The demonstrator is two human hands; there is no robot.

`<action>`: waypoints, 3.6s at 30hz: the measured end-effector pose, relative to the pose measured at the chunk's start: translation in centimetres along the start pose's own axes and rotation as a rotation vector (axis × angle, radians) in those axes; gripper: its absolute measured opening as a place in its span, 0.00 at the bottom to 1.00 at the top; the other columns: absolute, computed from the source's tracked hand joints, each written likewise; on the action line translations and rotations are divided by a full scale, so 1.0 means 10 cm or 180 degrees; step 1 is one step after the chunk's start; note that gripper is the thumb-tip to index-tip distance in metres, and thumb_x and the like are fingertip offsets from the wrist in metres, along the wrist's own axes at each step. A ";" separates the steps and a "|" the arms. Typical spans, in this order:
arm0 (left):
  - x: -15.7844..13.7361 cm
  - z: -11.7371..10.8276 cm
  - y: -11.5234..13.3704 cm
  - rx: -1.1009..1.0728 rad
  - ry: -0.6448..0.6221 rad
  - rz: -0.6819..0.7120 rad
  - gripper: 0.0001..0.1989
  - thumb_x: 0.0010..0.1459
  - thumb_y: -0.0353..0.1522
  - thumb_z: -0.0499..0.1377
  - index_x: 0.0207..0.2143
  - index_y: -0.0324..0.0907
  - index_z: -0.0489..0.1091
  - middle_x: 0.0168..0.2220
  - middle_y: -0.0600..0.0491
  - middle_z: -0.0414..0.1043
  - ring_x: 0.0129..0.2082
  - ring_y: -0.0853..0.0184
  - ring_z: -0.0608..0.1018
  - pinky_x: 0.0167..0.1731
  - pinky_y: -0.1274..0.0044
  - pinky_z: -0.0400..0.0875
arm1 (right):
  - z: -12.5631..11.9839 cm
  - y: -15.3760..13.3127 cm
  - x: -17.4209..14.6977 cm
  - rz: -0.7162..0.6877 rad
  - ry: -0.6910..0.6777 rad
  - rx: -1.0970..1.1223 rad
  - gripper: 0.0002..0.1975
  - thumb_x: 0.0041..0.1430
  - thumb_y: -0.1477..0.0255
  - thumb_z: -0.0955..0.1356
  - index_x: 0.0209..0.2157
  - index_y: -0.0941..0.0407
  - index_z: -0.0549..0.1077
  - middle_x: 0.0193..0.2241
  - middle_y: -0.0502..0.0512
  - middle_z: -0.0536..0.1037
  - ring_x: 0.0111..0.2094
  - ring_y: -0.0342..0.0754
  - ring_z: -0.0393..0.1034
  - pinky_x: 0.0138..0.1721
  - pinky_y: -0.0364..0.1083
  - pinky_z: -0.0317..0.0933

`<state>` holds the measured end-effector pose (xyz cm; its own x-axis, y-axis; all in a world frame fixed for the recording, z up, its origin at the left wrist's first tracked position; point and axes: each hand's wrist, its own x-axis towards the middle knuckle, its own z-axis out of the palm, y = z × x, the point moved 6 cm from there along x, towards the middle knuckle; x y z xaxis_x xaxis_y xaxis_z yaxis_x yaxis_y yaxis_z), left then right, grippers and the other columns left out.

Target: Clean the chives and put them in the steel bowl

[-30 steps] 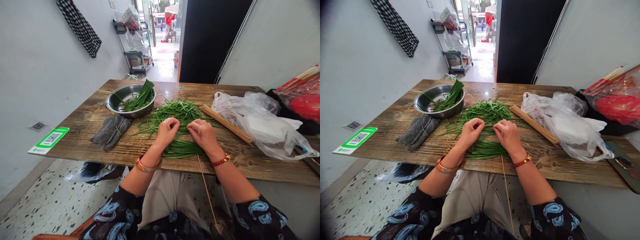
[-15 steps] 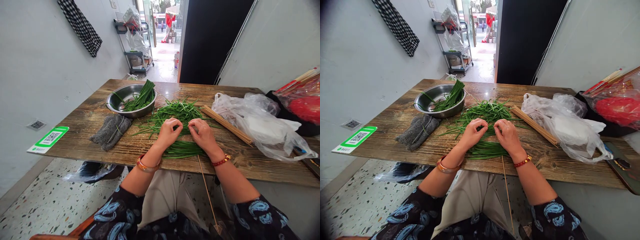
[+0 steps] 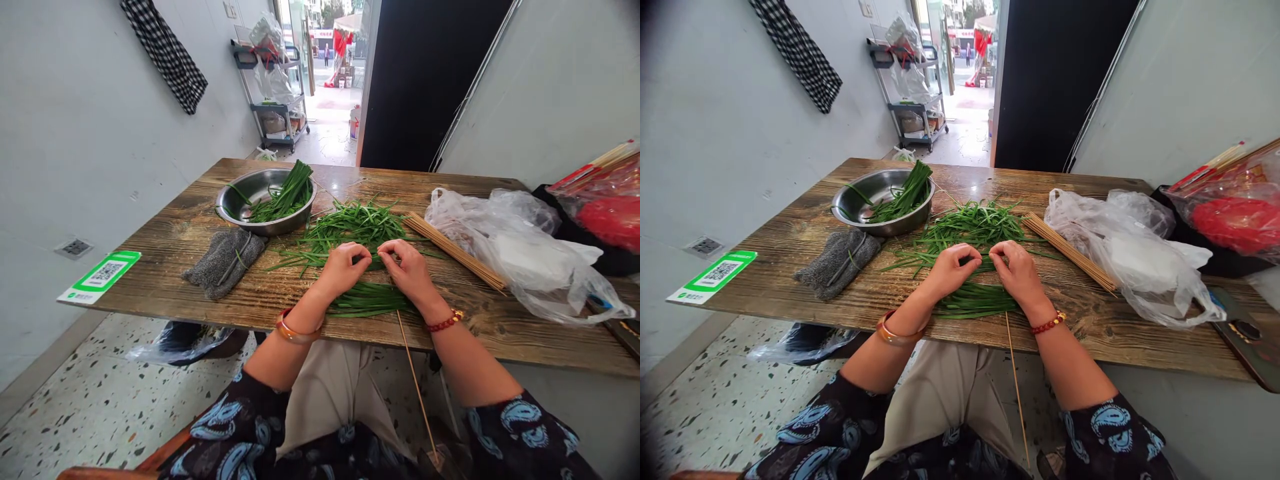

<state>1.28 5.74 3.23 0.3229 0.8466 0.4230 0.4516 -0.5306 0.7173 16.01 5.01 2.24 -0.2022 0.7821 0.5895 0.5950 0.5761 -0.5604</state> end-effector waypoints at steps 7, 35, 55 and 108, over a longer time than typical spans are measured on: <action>0.00 -0.09 -0.07 -0.0084 0.0371 -0.0406 0.06 0.54 0.27 0.57 0.26 0.38 0.72 0.27 0.53 0.74 0.29 0.70 0.72 0.30 0.78 0.64 | -0.03 0.11 -0.02 0.0348 0.0136 -0.0016 0.11 0.64 0.68 0.61 0.37 0.55 0.74 0.36 0.57 0.78 0.39 0.51 0.71 0.41 0.50 0.62; 0.00 -0.03 -0.01 -0.0581 0.0170 -0.0426 0.06 0.54 0.28 0.58 0.26 0.39 0.73 0.24 0.55 0.75 0.25 0.72 0.72 0.28 0.80 0.63 | 0.00 0.16 -0.04 0.0997 0.0198 0.1010 0.09 0.56 0.64 0.68 0.31 0.55 0.76 0.27 0.52 0.78 0.29 0.47 0.70 0.32 0.46 0.62; -0.02 0.05 -0.05 -0.0627 -0.0001 -0.0519 0.07 0.54 0.27 0.57 0.31 0.39 0.76 0.27 0.53 0.79 0.26 0.70 0.77 0.29 0.80 0.69 | 0.02 0.16 -0.04 0.1055 0.0246 0.1387 0.10 0.55 0.62 0.70 0.31 0.55 0.77 0.28 0.52 0.78 0.29 0.46 0.70 0.32 0.45 0.63; -0.02 0.00 -0.01 0.0322 0.0103 -0.0097 0.09 0.55 0.27 0.60 0.40 0.41 0.75 0.37 0.50 0.78 0.38 0.65 0.77 0.42 0.73 0.70 | -0.05 0.00 -0.02 0.0624 0.0219 0.0384 0.10 0.58 0.65 0.67 0.30 0.55 0.77 0.28 0.53 0.79 0.28 0.47 0.69 0.31 0.45 0.61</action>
<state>1.12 5.64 3.06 0.2814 0.8624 0.4208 0.5431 -0.5047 0.6711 16.43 4.76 2.44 -0.0359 0.8661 0.4985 0.5196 0.4423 -0.7310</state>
